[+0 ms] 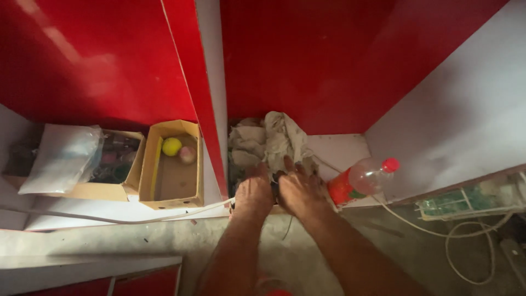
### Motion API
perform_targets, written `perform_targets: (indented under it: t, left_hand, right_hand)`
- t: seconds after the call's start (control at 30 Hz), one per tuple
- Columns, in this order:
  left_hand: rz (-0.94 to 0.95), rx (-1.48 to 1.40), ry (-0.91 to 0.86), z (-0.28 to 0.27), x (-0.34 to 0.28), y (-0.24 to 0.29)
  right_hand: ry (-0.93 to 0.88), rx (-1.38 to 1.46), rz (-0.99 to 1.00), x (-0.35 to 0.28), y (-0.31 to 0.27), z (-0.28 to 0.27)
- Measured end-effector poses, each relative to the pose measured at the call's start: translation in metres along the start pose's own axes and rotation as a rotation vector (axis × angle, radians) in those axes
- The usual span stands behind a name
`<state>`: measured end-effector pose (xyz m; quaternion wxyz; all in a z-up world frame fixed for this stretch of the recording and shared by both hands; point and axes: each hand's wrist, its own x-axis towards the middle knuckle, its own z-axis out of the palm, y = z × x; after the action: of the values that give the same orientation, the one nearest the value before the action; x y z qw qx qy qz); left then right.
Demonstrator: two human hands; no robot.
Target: Clean and organize items and surfaces in a small grocery shop.
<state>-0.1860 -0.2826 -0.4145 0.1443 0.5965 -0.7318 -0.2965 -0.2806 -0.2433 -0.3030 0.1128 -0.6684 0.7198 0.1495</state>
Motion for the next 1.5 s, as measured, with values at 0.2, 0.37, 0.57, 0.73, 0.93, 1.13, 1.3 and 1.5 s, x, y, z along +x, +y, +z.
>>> perform_targets:
  t: [0.2,0.37,0.57,0.73,0.93,1.13,1.3,1.5]
  left_hand:
    - [0.020,-0.079,-0.011,0.004,0.010,-0.017]
    - [0.033,-0.159,0.019,0.016,0.023,-0.027]
    - [0.071,-0.204,0.020,0.008,0.030,-0.033]
    - [0.231,0.169,-0.071,0.035,0.020,-0.054]
    - [0.362,0.110,-0.082,-0.013,-0.046,-0.019]
    - [0.142,0.023,-0.023,-0.056,-0.055,0.020]
    - [0.009,0.036,-0.029,-0.087,-0.039,0.037]
    - [0.168,0.164,0.183,-0.014,0.034,-0.011]
  right_hand:
    - [-0.166,-0.040,0.027,0.035,0.009,0.031]
    - [0.165,0.208,-0.144,0.042,0.009,0.033]
    - [0.405,1.016,-0.210,0.036,0.000,0.009]
    - [0.286,1.203,0.053,-0.003,-0.012,-0.022]
    - [0.241,0.812,0.193,-0.022,-0.007,0.000]
    - [0.274,0.474,0.170,-0.046,-0.012,-0.044]
    - [0.553,0.366,-0.173,0.008,0.009,0.012]
    - [0.618,0.268,-0.231,0.038,0.010,0.018]
